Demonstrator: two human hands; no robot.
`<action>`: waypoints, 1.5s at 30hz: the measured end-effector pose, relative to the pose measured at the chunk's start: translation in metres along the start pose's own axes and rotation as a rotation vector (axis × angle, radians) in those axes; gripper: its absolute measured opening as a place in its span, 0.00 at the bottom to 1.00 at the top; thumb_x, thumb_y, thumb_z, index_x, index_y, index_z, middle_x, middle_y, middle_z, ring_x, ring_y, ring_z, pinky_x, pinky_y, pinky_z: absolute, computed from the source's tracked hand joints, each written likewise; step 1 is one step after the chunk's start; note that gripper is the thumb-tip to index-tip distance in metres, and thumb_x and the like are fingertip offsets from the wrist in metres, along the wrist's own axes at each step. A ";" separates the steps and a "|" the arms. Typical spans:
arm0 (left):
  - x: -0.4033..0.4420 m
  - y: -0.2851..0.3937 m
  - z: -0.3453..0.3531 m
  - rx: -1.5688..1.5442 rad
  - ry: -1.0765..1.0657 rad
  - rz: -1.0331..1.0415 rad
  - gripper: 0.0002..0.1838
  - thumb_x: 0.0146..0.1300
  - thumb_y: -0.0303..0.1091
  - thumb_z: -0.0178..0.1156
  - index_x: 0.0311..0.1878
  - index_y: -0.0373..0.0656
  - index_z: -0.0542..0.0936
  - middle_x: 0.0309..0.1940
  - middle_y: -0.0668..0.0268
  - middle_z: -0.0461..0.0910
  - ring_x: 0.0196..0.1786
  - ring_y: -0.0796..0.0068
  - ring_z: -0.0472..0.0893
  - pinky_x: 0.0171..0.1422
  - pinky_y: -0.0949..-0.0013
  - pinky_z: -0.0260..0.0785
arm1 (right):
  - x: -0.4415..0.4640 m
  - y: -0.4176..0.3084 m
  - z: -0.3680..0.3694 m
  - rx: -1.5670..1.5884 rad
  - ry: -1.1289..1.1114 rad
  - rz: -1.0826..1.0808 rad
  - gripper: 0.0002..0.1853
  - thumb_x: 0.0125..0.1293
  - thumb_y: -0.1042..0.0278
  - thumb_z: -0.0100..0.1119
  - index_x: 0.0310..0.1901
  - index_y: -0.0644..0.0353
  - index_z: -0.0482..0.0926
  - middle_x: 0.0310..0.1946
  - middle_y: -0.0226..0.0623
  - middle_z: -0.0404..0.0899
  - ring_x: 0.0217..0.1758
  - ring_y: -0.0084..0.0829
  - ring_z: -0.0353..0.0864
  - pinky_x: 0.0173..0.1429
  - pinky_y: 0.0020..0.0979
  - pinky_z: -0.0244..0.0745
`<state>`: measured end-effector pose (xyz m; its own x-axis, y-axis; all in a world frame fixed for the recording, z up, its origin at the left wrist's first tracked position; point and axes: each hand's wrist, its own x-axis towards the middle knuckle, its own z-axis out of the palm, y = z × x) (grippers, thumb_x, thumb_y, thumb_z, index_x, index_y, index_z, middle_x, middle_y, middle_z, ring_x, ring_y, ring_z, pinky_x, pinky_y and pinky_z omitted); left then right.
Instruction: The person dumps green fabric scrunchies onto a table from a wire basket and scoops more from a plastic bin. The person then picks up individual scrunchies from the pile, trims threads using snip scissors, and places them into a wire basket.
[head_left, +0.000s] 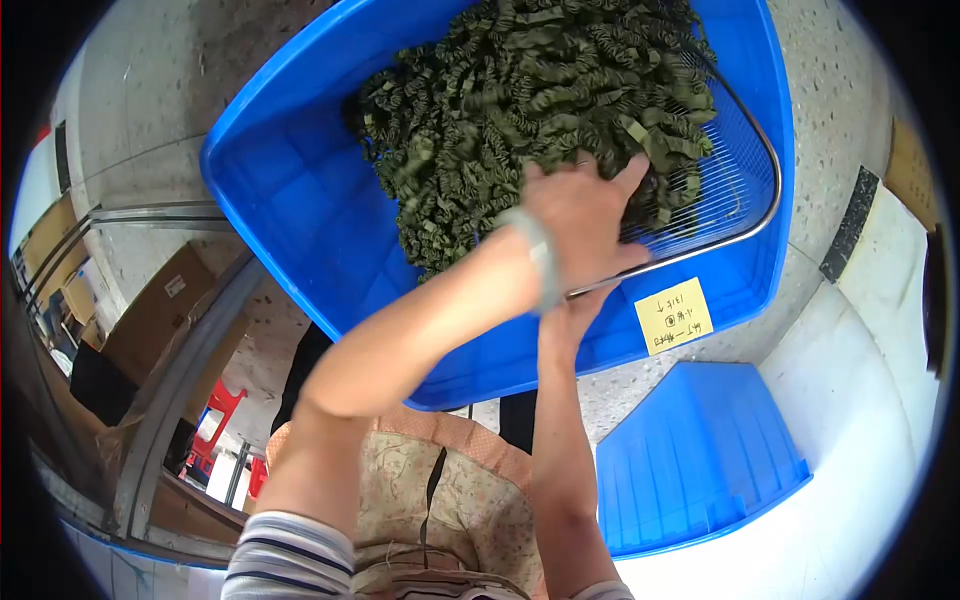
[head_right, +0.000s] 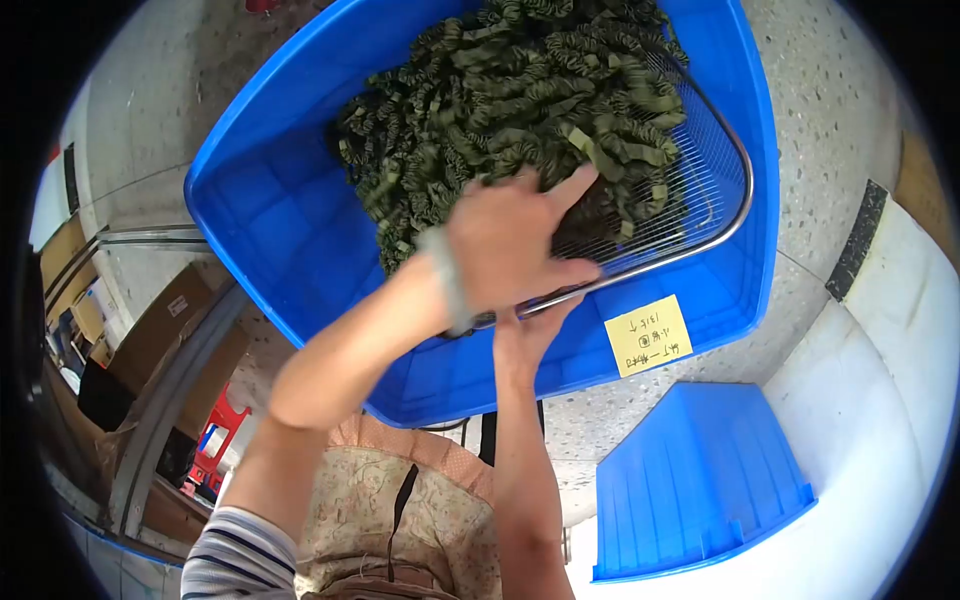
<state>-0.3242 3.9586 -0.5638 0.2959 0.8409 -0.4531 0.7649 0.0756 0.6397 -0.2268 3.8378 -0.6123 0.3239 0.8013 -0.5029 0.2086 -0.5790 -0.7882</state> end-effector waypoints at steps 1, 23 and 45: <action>-0.016 -0.009 -0.024 -0.164 0.038 0.040 0.27 0.54 0.42 0.64 0.56 0.41 0.75 0.41 0.52 0.80 0.36 0.55 0.82 0.43 0.58 0.75 | -0.001 -0.009 -0.002 0.035 -0.002 -0.044 0.55 0.52 0.70 0.68 0.72 0.59 0.35 0.69 0.46 0.48 0.70 0.37 0.52 0.71 0.35 0.52; 0.091 -0.306 0.069 -1.958 0.466 -0.654 0.32 0.59 0.62 0.56 0.58 0.47 0.74 0.54 0.65 0.77 0.55 0.63 0.76 0.62 0.56 0.66 | 0.016 -0.005 -0.025 -0.051 0.046 0.156 0.58 0.36 0.75 0.50 0.73 0.51 0.31 0.62 0.49 0.62 0.63 0.48 0.67 0.61 0.47 0.66; 0.028 -0.080 -0.007 -0.349 0.275 0.309 0.47 0.30 0.69 0.70 0.43 0.32 0.79 0.49 0.52 0.77 0.48 0.53 0.77 0.54 0.59 0.69 | -0.033 -0.003 -0.059 0.299 -0.119 0.212 0.52 0.41 0.82 0.48 0.73 0.47 0.43 0.63 0.45 0.59 0.61 0.43 0.68 0.57 0.45 0.71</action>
<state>-0.3811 3.9800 -0.6231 0.2809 0.9577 -0.0617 0.4168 -0.0638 0.9068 -0.1838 3.8047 -0.5722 0.2177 0.6908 -0.6895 -0.1350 -0.6784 -0.7222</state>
